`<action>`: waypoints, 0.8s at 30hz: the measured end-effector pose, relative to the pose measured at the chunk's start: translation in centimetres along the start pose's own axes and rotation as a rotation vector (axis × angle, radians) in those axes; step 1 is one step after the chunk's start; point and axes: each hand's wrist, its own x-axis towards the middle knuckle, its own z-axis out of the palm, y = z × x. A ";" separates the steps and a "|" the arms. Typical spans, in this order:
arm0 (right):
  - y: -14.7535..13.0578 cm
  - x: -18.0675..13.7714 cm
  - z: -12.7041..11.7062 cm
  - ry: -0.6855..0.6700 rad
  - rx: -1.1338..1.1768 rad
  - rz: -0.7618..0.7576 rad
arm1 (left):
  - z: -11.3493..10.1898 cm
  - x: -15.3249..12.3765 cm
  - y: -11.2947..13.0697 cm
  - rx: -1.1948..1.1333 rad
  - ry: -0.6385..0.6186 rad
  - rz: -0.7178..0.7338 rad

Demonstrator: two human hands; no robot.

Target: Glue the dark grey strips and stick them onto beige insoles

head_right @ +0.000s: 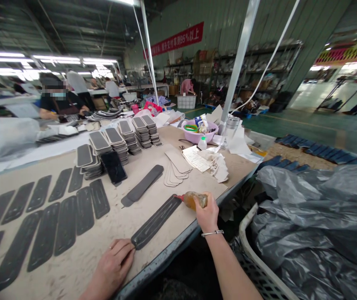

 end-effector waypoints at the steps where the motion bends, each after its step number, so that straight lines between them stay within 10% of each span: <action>1: 0.1 0.1 0.2 -0.005 0.000 -0.003 | 0.0 0.0 0.0 -0.002 -0.003 0.000; 17: 1.0 -1.8 -3.0 0.019 -0.016 0.011 | 0.0 0.2 0.2 0.013 0.019 0.015; 24: -1.6 -4.3 -2.7 -0.167 0.119 0.075 | -0.1 0.3 0.0 -0.030 -0.001 -0.002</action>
